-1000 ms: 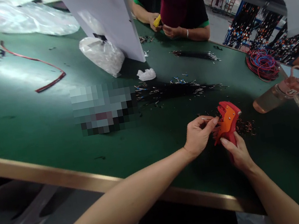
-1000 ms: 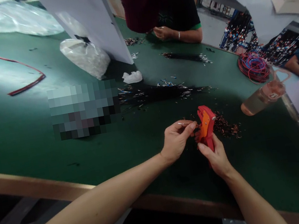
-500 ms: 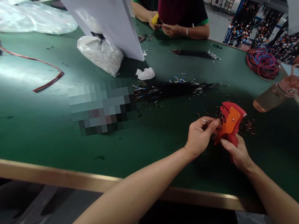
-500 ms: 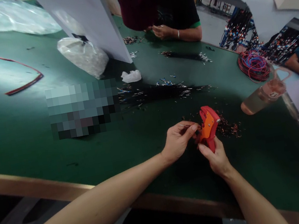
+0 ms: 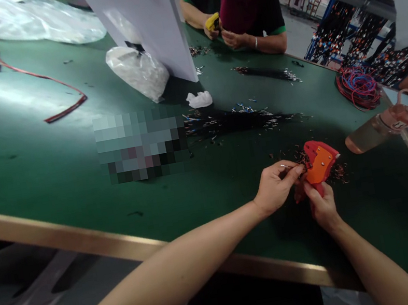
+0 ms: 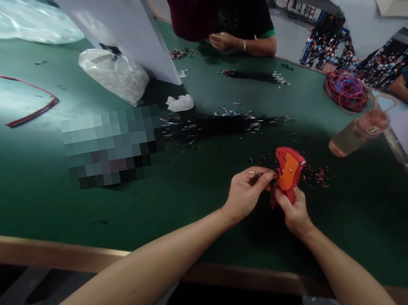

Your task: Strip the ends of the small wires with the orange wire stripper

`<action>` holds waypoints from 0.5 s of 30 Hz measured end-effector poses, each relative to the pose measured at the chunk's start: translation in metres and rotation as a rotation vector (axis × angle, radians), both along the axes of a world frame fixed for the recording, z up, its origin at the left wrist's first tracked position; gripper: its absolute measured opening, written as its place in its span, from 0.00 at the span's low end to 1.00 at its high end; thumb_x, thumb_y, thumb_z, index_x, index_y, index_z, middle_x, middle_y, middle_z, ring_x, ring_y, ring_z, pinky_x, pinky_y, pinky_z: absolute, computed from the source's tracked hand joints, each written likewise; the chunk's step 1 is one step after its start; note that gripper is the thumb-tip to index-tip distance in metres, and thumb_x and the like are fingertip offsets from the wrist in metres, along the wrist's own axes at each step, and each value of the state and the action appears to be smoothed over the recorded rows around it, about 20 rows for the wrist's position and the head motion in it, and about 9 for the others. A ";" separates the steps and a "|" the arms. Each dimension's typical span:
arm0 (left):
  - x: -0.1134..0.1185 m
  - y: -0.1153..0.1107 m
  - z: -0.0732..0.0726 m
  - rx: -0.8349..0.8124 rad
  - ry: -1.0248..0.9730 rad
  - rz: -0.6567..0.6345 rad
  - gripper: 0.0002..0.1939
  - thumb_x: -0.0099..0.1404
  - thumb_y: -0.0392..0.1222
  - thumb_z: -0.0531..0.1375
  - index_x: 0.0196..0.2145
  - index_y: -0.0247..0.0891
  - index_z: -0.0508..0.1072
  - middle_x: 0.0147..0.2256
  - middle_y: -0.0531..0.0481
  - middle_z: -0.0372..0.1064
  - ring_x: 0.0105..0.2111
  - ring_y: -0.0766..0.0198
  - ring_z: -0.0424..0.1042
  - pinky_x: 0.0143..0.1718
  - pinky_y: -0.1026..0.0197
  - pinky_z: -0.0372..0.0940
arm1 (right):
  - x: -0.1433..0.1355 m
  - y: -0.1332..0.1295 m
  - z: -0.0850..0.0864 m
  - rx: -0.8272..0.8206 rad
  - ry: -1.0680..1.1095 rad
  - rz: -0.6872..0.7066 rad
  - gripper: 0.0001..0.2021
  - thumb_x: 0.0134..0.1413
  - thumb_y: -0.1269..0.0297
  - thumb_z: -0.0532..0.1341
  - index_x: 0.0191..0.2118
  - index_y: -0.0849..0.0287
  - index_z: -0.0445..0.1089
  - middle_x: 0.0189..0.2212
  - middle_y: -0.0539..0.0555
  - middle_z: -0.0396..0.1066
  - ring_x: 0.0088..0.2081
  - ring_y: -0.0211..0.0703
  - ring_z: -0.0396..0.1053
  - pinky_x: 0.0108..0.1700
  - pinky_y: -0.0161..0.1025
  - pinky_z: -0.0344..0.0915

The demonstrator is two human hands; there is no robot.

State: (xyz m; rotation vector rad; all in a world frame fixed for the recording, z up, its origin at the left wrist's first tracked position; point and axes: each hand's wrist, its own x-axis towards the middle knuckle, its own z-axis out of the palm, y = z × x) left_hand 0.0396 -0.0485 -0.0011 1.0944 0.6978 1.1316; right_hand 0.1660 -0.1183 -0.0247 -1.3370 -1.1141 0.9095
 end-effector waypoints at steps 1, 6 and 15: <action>0.000 0.000 0.000 0.003 0.006 0.001 0.15 0.55 0.53 0.66 0.27 0.36 0.77 0.22 0.50 0.73 0.21 0.67 0.69 0.25 0.64 0.67 | 0.000 -0.001 0.000 -0.006 0.016 0.004 0.12 0.56 0.56 0.61 0.27 0.59 0.69 0.20 0.49 0.67 0.22 0.39 0.64 0.25 0.38 0.63; 0.000 0.001 0.000 0.026 0.022 0.007 0.15 0.56 0.53 0.65 0.27 0.36 0.77 0.22 0.50 0.72 0.21 0.67 0.69 0.25 0.64 0.67 | -0.003 -0.004 0.005 -0.051 0.087 0.002 0.15 0.55 0.54 0.63 0.24 0.59 0.67 0.17 0.47 0.64 0.18 0.36 0.60 0.20 0.36 0.60; -0.001 0.002 0.002 0.046 -0.003 0.013 0.14 0.56 0.52 0.65 0.26 0.37 0.77 0.21 0.51 0.70 0.20 0.67 0.68 0.25 0.64 0.66 | -0.009 -0.003 0.013 -0.073 0.230 0.009 0.17 0.55 0.53 0.62 0.22 0.56 0.61 0.14 0.43 0.56 0.13 0.33 0.54 0.14 0.32 0.53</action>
